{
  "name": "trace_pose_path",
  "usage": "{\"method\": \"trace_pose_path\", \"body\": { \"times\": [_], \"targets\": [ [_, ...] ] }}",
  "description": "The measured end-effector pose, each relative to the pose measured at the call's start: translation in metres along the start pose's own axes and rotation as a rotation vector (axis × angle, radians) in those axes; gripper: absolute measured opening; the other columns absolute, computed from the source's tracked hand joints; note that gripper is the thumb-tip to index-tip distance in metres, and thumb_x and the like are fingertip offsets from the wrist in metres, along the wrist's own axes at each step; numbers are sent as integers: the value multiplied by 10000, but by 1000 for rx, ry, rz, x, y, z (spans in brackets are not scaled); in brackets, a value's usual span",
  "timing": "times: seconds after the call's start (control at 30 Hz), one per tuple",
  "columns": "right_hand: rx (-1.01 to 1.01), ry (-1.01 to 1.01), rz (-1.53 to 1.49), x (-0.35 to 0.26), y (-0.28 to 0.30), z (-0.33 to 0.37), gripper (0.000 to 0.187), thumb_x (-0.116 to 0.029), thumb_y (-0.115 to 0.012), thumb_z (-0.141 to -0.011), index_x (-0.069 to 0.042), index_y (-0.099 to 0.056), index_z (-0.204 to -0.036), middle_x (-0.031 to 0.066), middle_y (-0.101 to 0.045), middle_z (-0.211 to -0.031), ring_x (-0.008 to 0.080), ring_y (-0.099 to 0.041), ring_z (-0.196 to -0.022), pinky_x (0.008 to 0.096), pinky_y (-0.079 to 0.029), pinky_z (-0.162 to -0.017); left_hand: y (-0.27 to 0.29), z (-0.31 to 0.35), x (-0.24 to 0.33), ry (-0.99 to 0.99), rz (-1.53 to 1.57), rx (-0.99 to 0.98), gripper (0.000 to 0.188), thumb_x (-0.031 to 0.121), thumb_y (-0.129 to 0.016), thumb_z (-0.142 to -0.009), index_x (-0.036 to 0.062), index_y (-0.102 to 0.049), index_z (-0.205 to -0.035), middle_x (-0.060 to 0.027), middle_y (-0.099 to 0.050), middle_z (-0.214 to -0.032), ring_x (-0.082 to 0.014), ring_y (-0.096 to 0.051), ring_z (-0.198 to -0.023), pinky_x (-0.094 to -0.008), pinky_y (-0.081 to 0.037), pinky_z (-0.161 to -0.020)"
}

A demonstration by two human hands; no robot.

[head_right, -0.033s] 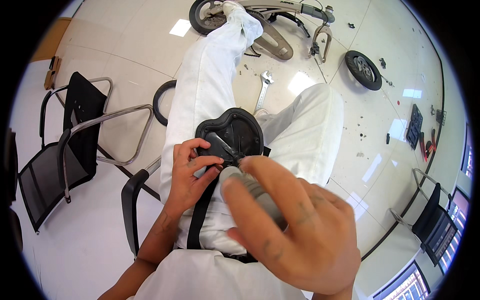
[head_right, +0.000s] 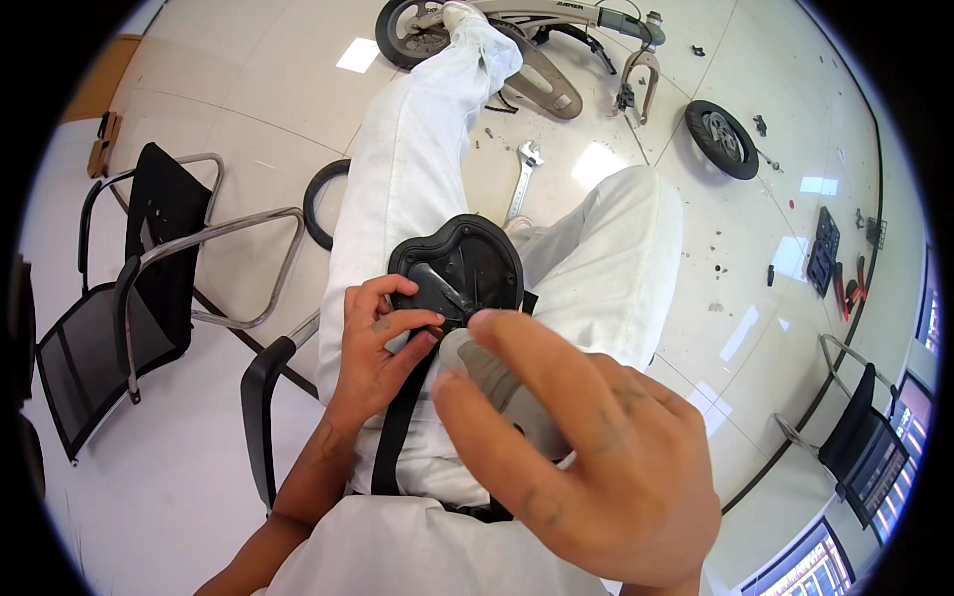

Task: The person uses a screwdriver to tighten screws on a scooter seat, securing it to a metal post. The person holds the seat steady with one hand while turning the screwdriver with the other.

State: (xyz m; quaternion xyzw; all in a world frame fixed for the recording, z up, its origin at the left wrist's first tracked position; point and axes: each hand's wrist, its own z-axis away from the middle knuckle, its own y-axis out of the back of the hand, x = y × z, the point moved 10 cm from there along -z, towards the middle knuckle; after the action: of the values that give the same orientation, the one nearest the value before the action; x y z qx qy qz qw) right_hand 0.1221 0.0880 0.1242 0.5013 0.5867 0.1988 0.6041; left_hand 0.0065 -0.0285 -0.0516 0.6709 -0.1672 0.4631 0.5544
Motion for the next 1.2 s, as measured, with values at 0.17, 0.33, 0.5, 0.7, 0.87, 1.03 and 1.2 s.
{"method": "trace_pose_path", "body": {
  "times": [0.17, 0.33, 0.5, 0.7, 0.87, 1.03, 1.2],
  "targets": [
    [58, -7, 33, -1, 10, 3, 453, -365, -849, -684, -56, -720, -989, 39, -683, -762, 197, -616, -572, 297, -429, -521, -1, -2, 2, 7, 10, -11, 250, 114, -774, -749, 186, -774, -988, -23, -553, -1196, -223, -414, -954, -316, -393, -863],
    [-135, -148, 164, 4, 1, 3, 458, -359, -851, -676, -65, -727, -1004, 37, -685, -767, 190, -606, -574, 296, -432, -524, 0, -1, 1, 14, 3, -13, 256, 102, -769, -744, 186, -775, -986, -23, -556, -1196, -221, -413, -947, -318, -394, -857],
    [-16, -154, 38, 7, 6, 4, 487, -298, -853, -571, -106, -737, -1003, 59, -713, -825, 193, -618, -583, 293, -479, -567, 0, 0, -1, 4, -2, -1, 268, 91, -772, -731, 185, -777, -982, -19, -557, -1195, -220, -413, -945, -314, -395, -852],
    [54, -38, 95, -4, 20, 4, 413, -283, -843, -599, -103, -748, -958, 47, -694, -787, 189, -595, -556, 299, -473, -554, 0, -1, 0, 19, 2, -5, 280, 80, -772, -724, 181, -778, -985, -20, -557, -1195, -219, -418, -952, -314, -400, -852],
    [-14, -114, 155, -4, 11, 4, 391, -387, -816, -707, -80, -746, -939, -4, -563, -632, 159, -518, -483, 310, -390, -492, -2, -2, 1, 13, 9, -7, 279, 74, -764, -725, 181, -779, -982, -22, -558, -1196, -218, -419, -954, -317, -400, -855],
    [-86, -8, 55, -15, 6, 1, 383, -389, -798, -744, -84, -748, -970, -19, -513, -572, 145, -474, -448, 290, -335, -457, -1, -2, 1, 8, 0, -11, 274, 69, -755, -728, 182, -781, -976, -21, -559, -1195, -217, -416, -956, -314, -396, -857],
    [24, 19, 54, -9, 12, 15, 356, -395, -780, -797, -76, -737, -950, -22, -473, -540, 141, -428, -431, 290, -297, -457, -2, -2, 2, 4, -1, -1, 275, 71, -753, -730, 182, -782, -981, -21, -560, -1198, -215, -413, -956, -314, -395, -859]
  ]
}}
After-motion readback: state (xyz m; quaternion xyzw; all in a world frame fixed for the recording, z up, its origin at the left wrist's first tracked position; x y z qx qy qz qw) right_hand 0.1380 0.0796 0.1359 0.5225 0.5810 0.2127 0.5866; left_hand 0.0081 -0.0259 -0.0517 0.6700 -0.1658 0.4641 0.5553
